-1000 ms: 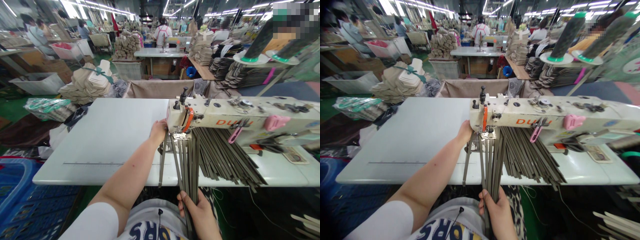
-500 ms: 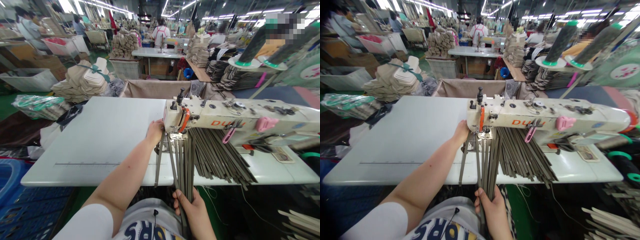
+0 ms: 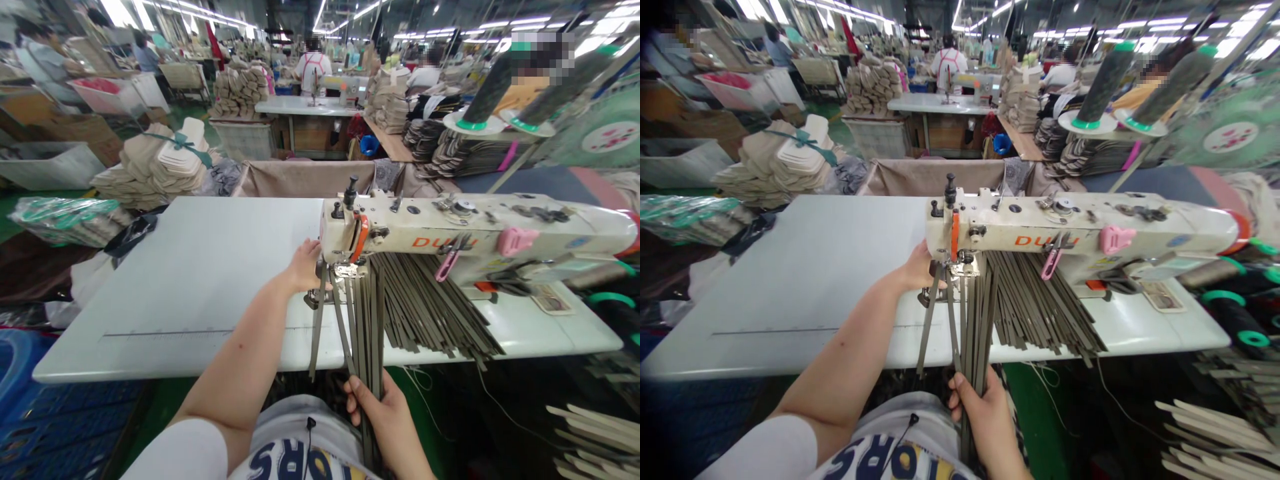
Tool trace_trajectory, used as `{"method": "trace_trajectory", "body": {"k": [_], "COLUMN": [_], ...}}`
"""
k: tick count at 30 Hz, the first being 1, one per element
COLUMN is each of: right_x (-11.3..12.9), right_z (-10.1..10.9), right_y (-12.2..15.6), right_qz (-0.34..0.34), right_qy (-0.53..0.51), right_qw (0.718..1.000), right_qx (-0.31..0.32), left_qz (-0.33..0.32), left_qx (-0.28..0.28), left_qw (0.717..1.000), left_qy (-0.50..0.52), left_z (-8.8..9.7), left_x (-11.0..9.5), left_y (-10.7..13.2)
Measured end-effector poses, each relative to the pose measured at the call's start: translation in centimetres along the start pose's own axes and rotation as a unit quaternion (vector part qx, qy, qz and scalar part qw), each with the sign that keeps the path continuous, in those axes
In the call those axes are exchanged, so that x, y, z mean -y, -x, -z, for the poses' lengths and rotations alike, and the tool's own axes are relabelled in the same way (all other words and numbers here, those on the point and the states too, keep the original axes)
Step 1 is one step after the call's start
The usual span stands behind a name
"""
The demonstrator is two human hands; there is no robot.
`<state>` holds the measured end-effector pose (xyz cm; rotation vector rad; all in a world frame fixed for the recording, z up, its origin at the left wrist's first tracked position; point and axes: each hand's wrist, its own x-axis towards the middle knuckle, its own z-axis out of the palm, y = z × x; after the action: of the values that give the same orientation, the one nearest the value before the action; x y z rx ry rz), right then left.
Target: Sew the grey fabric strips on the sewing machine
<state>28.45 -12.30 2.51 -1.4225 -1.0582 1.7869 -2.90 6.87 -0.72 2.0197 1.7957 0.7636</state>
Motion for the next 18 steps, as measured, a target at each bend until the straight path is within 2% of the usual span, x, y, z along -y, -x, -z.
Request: {"method": "trace_trajectory", "body": {"k": [8,10,14,18], "right_x": [0.1,-0.6,-2.1,-1.9], "right_z": [0.8,1.1,1.8,2.3], "right_y": [0.8,0.7,0.4,0.6], "right_qz": [-0.106,-0.106,-0.088,-0.067], "right_qy": [-0.109,-0.115,-0.06,-0.037], "right_qw": [0.988,0.988,0.993,0.996], "right_qx": [0.001,-0.021,-0.057,-0.041], "left_qz": [0.013,0.024,0.037,0.041], "left_qx": [0.044,0.05,0.056,0.067], "left_qw": [0.998,0.998,0.997,0.996], "left_qy": [-0.035,-0.038,-0.038,-0.043], "left_z": [0.8,0.8,0.8,0.9], "left_x": [-1.4,-1.5,-1.6,-1.8], "left_y": [0.3,0.3,0.2,0.1]}}
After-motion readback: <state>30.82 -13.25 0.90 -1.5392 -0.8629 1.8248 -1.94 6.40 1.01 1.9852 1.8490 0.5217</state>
